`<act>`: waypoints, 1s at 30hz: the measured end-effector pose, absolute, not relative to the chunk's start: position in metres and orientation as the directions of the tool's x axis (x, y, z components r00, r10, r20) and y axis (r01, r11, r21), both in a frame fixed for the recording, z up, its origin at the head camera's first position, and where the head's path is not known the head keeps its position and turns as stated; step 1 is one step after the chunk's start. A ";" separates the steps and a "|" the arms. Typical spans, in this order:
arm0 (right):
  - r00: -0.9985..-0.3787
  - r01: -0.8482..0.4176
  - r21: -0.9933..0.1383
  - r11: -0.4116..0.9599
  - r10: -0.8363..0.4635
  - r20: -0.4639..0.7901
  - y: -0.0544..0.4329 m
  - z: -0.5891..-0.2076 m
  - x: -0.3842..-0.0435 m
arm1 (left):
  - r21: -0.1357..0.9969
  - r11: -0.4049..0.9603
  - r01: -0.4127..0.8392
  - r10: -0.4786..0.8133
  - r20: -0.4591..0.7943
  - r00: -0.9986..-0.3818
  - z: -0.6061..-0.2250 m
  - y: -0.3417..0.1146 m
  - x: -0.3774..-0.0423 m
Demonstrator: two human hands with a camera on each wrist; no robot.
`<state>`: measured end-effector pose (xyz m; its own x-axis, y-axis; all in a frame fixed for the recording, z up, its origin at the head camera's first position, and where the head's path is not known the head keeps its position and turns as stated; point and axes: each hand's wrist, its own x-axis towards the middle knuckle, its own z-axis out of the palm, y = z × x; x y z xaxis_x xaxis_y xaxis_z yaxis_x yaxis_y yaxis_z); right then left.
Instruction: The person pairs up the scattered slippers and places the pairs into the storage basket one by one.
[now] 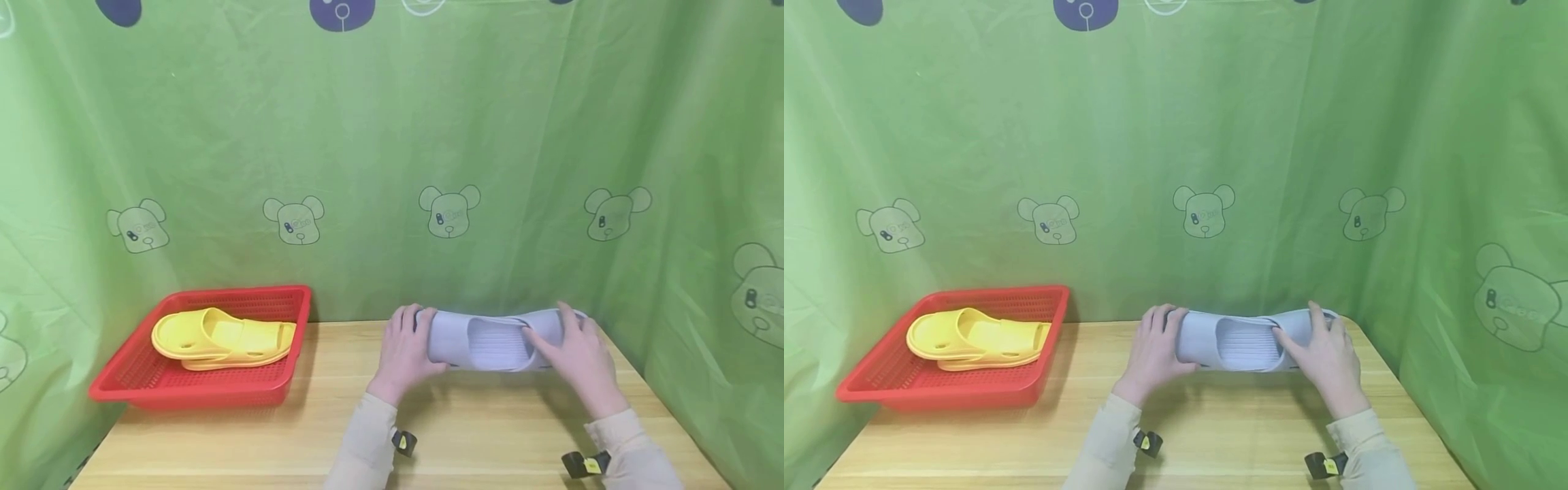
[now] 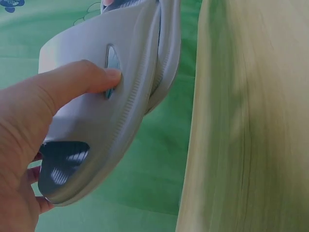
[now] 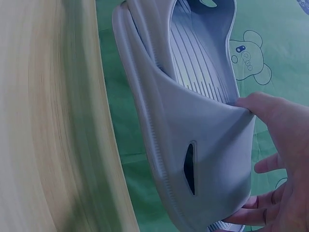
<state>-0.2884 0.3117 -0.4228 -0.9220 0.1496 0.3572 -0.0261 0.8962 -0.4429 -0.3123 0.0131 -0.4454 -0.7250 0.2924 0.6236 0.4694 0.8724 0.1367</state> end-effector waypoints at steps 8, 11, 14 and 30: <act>-0.920 -0.029 -0.436 0.899 0.146 0.363 0.309 -0.420 -0.288 | 0.138 0.863 0.485 0.321 0.592 -0.740 -0.447 0.013 -0.312; -0.920 -0.022 -0.439 0.898 0.153 0.361 0.308 -0.421 -0.288 | 0.123 0.866 0.485 0.326 0.596 -0.734 -0.446 0.013 -0.311; -0.917 -0.015 -0.441 0.897 0.163 0.364 0.306 -0.421 -0.287 | 0.094 0.871 0.482 0.334 0.607 -0.721 -0.445 0.014 -0.309; -0.913 0.033 -0.430 0.902 0.202 0.354 0.284 -0.421 -0.282 | 0.035 0.901 0.431 0.328 0.595 -0.734 -0.445 0.026 -0.304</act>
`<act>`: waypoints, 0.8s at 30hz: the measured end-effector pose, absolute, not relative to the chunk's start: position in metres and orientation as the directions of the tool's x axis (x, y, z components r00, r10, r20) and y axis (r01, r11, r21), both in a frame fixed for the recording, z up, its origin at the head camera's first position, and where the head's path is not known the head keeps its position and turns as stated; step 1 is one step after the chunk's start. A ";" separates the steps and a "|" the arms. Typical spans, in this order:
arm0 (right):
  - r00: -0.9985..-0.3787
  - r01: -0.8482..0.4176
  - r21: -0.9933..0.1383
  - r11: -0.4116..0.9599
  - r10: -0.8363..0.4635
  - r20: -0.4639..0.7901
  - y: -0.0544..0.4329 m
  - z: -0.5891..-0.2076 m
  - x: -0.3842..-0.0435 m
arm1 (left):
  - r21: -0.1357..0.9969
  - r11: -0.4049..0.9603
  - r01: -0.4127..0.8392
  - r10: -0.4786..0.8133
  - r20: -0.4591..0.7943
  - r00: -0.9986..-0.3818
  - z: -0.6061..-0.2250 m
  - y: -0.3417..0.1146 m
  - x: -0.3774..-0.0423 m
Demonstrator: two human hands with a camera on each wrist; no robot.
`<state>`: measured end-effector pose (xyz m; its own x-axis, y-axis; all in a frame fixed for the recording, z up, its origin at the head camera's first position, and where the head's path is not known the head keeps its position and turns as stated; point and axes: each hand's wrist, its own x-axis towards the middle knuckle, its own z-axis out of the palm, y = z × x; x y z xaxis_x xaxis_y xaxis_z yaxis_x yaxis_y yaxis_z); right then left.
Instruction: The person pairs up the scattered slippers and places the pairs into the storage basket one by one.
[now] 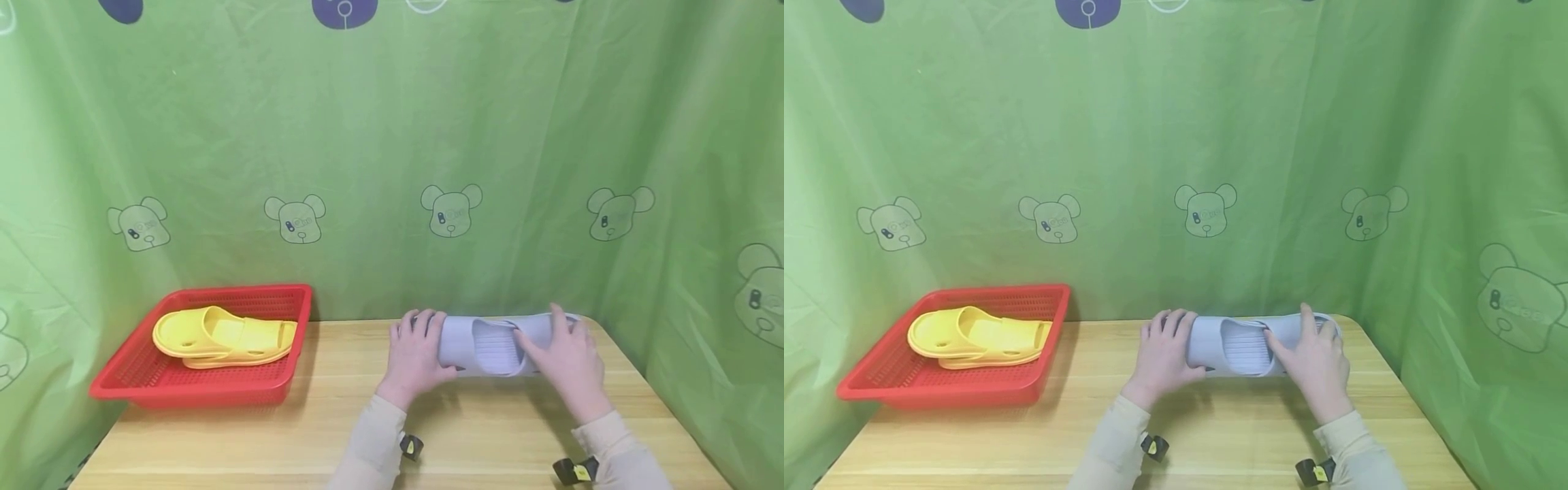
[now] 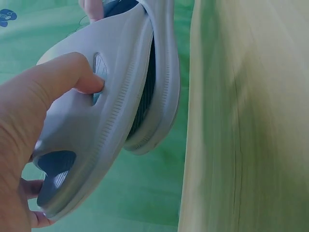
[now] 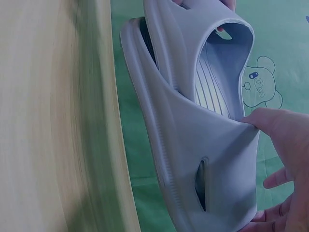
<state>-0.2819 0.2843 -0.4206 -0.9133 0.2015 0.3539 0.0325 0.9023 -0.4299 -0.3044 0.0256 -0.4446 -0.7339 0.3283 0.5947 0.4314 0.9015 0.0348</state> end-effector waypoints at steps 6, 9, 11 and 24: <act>-0.909 0.042 -0.438 0.898 0.217 0.356 0.287 -0.420 -0.281 | 0.032 0.903 0.428 0.329 0.588 -0.739 -0.446 0.030 -0.305; -0.906 0.046 -0.436 0.899 0.222 0.361 0.288 -0.419 -0.280 | 0.035 0.902 0.430 0.331 0.583 -0.742 -0.446 0.032 -0.305; -0.906 0.046 -0.434 0.900 0.221 0.362 0.288 -0.418 -0.280 | 0.035 0.901 0.431 0.329 0.593 -0.735 -0.446 0.033 -0.304; -0.866 -0.063 -0.356 0.932 0.126 0.483 0.284 -0.419 -0.281 | 0.100 0.895 0.435 0.274 0.646 -0.713 -0.449 0.026 -0.307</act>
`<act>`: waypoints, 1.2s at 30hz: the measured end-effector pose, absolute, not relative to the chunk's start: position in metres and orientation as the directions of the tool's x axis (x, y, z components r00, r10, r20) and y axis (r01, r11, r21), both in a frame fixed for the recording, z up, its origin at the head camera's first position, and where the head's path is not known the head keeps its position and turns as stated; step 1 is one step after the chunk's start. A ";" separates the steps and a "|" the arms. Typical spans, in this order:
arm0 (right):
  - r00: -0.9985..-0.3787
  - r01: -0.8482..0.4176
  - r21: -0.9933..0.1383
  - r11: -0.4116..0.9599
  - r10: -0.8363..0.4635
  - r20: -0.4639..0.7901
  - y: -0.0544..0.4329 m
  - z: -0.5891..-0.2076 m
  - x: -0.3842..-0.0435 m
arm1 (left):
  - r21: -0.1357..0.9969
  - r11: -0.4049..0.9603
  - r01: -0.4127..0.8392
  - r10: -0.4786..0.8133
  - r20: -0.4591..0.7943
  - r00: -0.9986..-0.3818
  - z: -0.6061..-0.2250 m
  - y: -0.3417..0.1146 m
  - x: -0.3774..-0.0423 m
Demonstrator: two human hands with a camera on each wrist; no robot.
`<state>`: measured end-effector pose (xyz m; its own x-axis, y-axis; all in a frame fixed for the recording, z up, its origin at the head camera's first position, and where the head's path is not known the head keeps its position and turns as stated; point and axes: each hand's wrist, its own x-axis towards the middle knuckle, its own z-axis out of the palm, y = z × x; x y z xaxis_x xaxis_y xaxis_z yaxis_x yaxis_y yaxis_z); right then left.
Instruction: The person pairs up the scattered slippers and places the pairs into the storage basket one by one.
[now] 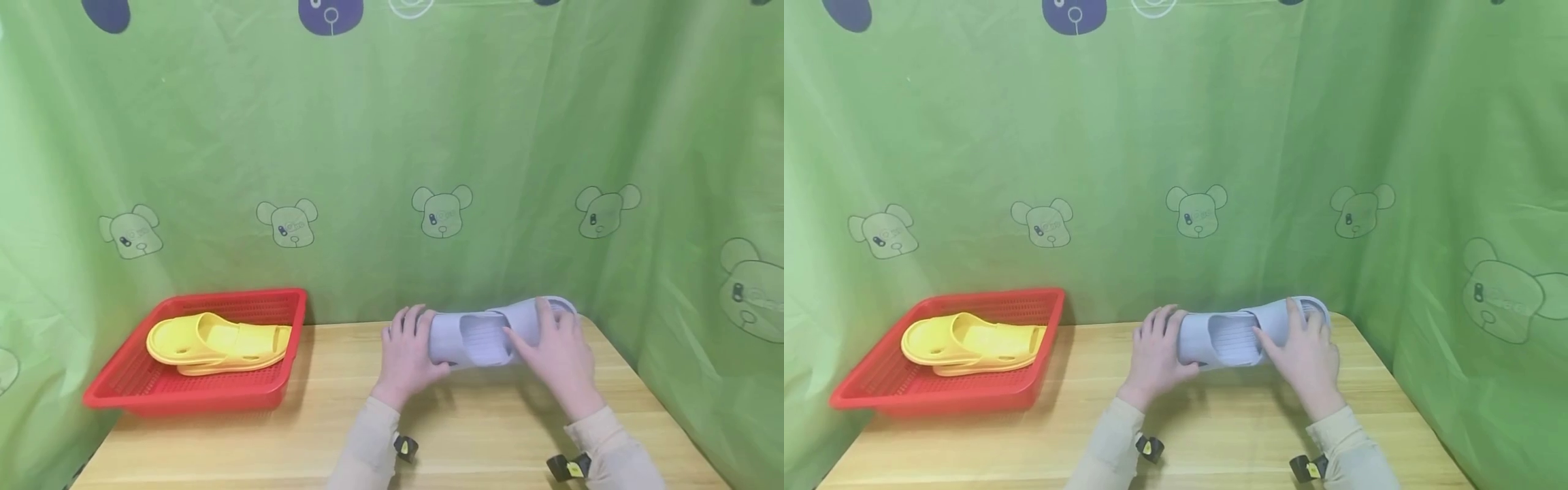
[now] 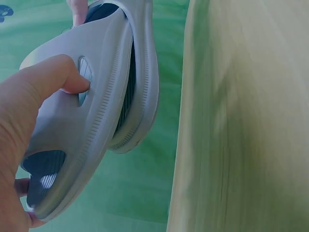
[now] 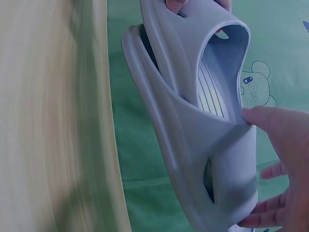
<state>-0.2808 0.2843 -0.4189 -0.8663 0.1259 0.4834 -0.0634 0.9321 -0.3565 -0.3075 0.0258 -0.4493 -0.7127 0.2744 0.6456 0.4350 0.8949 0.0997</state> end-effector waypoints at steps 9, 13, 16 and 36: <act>-0.820 -0.188 -0.266 0.945 -0.003 0.572 0.281 -0.419 -0.284 | 0.176 0.873 0.456 0.250 0.640 -0.726 -0.447 0.009 -0.314; -0.836 -0.191 -0.264 0.945 -0.015 0.549 0.281 -0.420 -0.284 | 0.198 0.866 0.460 0.251 0.623 -0.741 -0.447 0.002 -0.317; -0.837 -0.198 -0.255 0.946 -0.028 0.547 0.281 -0.420 -0.284 | 0.216 0.861 0.460 0.257 0.597 -0.760 -0.446 -0.003 -0.318; -0.786 -0.409 -0.080 0.909 -0.306 0.537 0.288 -0.428 -0.288 | 0.260 0.808 0.529 0.331 0.542 -0.772 -0.442 -0.030 -0.324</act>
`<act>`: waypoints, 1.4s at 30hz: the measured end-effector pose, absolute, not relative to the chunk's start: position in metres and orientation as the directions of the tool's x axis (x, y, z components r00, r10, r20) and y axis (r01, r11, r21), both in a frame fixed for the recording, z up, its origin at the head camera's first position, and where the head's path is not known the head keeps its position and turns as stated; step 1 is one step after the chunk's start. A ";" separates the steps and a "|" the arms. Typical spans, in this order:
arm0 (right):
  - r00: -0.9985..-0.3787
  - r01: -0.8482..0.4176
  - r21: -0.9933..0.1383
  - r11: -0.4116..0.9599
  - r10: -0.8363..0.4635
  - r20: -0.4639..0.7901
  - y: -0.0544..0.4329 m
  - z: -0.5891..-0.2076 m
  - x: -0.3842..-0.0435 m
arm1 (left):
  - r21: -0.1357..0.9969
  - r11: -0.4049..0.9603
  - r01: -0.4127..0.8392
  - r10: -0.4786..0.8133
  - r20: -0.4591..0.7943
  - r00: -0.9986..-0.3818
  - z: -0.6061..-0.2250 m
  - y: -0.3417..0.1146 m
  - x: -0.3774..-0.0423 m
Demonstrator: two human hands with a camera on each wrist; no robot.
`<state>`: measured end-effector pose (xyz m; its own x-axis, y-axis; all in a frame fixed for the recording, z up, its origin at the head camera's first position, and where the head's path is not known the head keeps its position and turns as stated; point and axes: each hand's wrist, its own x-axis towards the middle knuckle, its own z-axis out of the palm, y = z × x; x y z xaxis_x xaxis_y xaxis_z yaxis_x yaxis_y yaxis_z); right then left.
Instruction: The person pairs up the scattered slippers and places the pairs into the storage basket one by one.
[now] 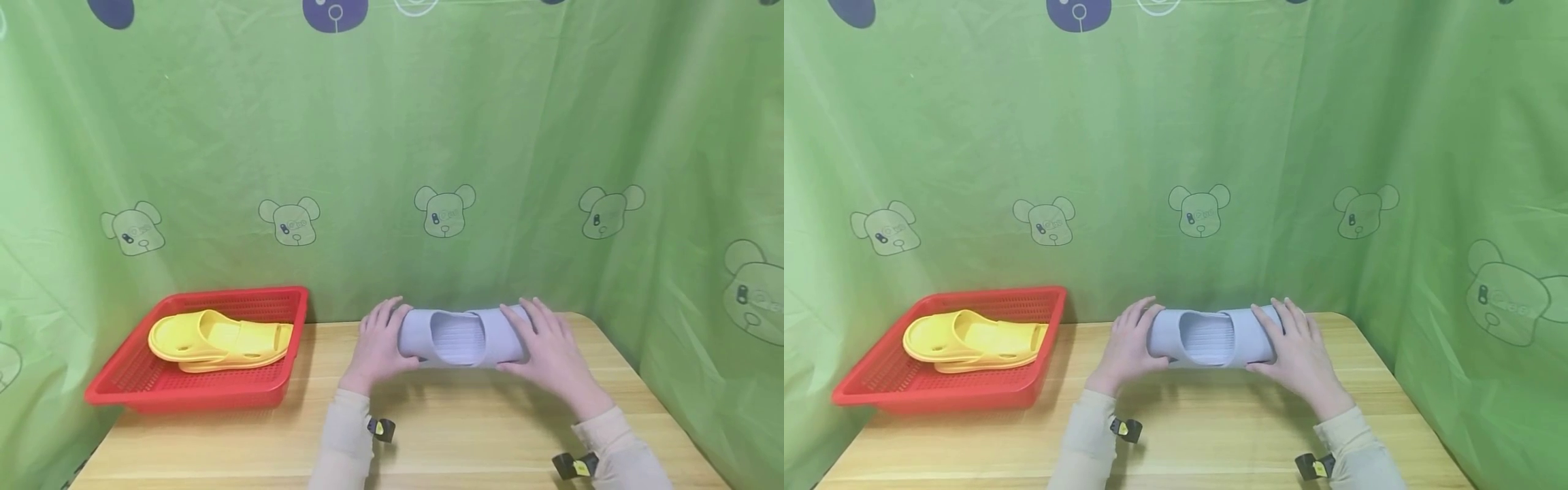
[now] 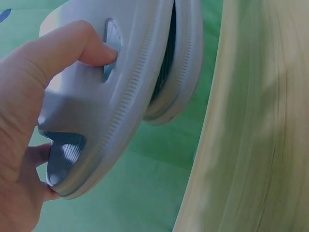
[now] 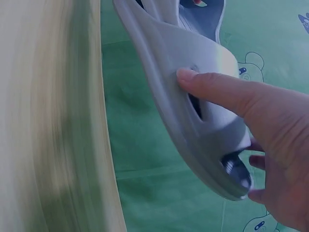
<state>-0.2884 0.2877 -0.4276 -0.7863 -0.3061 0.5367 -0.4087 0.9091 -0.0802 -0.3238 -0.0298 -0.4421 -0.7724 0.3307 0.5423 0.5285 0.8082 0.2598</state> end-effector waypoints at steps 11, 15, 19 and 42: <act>-0.703 -0.557 0.018 0.830 -0.483 0.522 0.289 -0.429 -0.290 | 0.271 0.804 0.529 0.356 0.493 -0.794 -0.439 -0.033 -0.324; -0.678 -0.583 0.030 0.812 -0.507 0.532 0.287 -0.432 -0.292 | 0.279 0.800 0.531 0.362 0.481 -0.798 -0.439 -0.033 -0.323; -0.664 -0.599 0.033 0.800 -0.519 0.538 0.286 -0.433 -0.293 | 0.289 0.799 0.528 0.362 0.470 -0.805 -0.438 -0.033 -0.323; -0.822 -0.467 -0.089 0.880 -0.395 0.409 0.288 -0.436 -0.287 | 0.245 0.805 0.541 0.385 0.477 -0.790 -0.437 -0.028 -0.322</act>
